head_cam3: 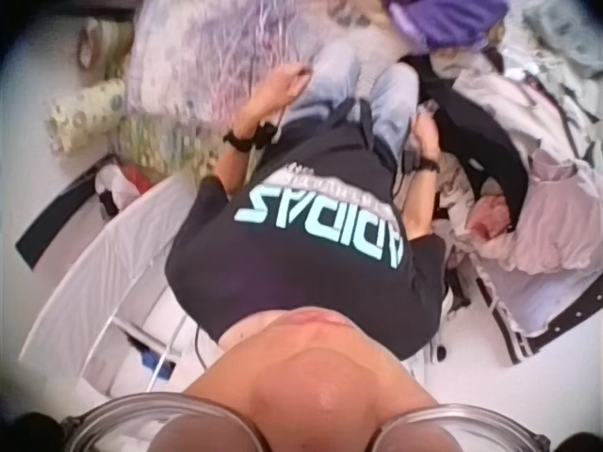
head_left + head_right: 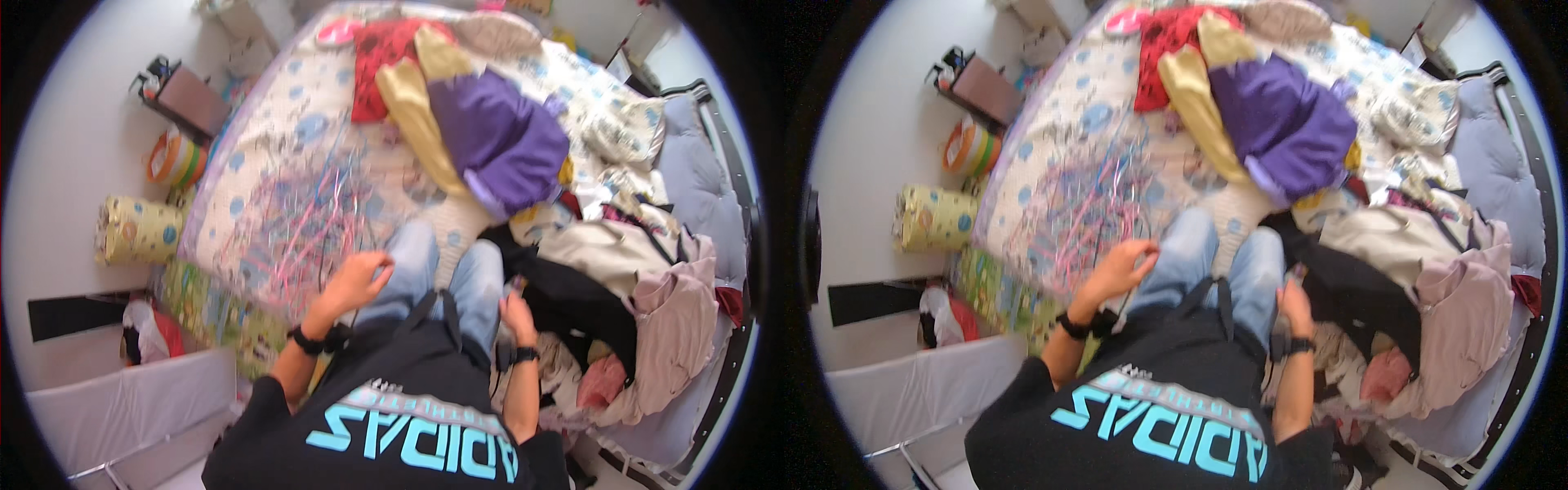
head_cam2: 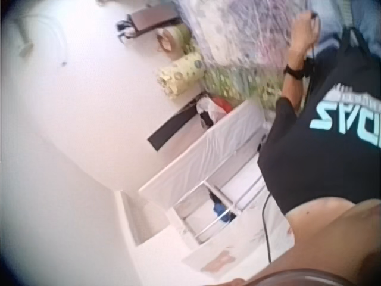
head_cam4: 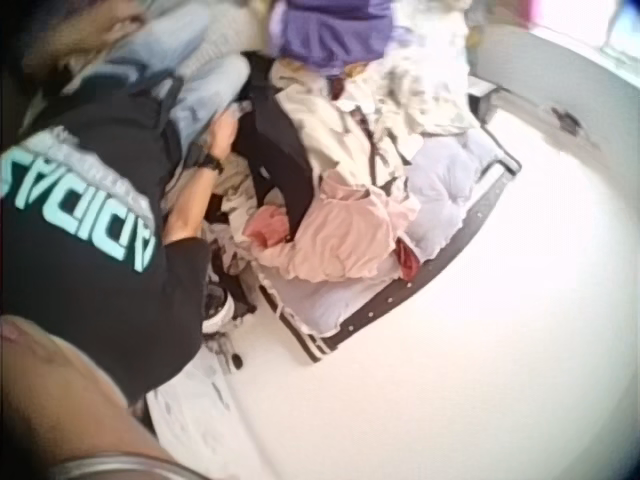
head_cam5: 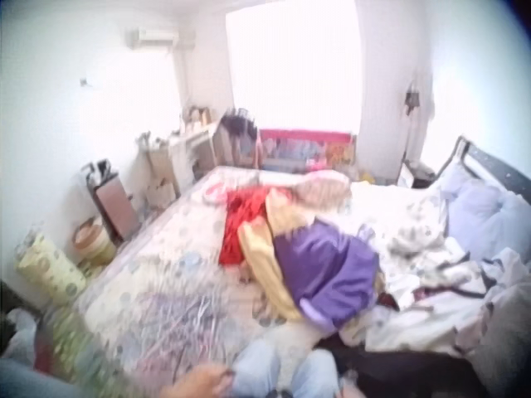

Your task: Hanging various shirts onto plastic hangers on a bed.

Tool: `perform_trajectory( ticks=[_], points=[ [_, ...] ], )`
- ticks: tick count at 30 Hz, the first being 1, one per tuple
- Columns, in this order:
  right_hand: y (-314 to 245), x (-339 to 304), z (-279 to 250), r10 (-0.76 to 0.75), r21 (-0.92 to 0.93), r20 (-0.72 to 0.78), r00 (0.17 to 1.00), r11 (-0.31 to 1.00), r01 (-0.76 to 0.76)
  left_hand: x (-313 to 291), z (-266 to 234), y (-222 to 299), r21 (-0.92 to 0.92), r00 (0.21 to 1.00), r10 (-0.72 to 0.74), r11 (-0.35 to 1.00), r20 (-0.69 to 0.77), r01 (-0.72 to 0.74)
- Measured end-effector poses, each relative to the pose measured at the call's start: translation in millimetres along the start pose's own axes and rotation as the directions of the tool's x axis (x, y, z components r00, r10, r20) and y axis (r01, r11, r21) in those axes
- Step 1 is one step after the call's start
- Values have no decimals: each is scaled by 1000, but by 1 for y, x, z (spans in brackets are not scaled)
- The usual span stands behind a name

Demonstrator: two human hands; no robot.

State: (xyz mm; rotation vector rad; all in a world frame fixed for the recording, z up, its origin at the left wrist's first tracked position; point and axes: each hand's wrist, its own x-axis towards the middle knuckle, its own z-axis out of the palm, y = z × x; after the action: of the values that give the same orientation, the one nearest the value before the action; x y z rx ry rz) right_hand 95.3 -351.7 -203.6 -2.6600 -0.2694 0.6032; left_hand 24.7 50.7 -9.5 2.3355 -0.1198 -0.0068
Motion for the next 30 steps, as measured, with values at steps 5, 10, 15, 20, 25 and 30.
perform_trajectory(
  ticks=[5,10,15,20,25,30],
  points=[
    [19,-9,33,54,127,92,994,990,-66,-22,36,-101,378,930,-204,871,-304,315],
    [29,-18,31,96,330,190,977,931,-156,-24,42,-160,323,773,-577,703,-263,634],
    [13,-19,19,86,366,131,988,922,-129,-12,33,-183,128,648,-747,635,-151,762],
    [12,-22,19,122,399,138,983,902,-168,-4,42,-186,174,755,-524,764,-393,621],
    [8,-24,16,123,393,136,983,904,-167,-8,43,-180,324,679,-520,615,-519,719],
    [6,-22,12,151,402,158,976,893,-203,-5,46,-187,347,671,-548,583,-499,735]
  ],
)
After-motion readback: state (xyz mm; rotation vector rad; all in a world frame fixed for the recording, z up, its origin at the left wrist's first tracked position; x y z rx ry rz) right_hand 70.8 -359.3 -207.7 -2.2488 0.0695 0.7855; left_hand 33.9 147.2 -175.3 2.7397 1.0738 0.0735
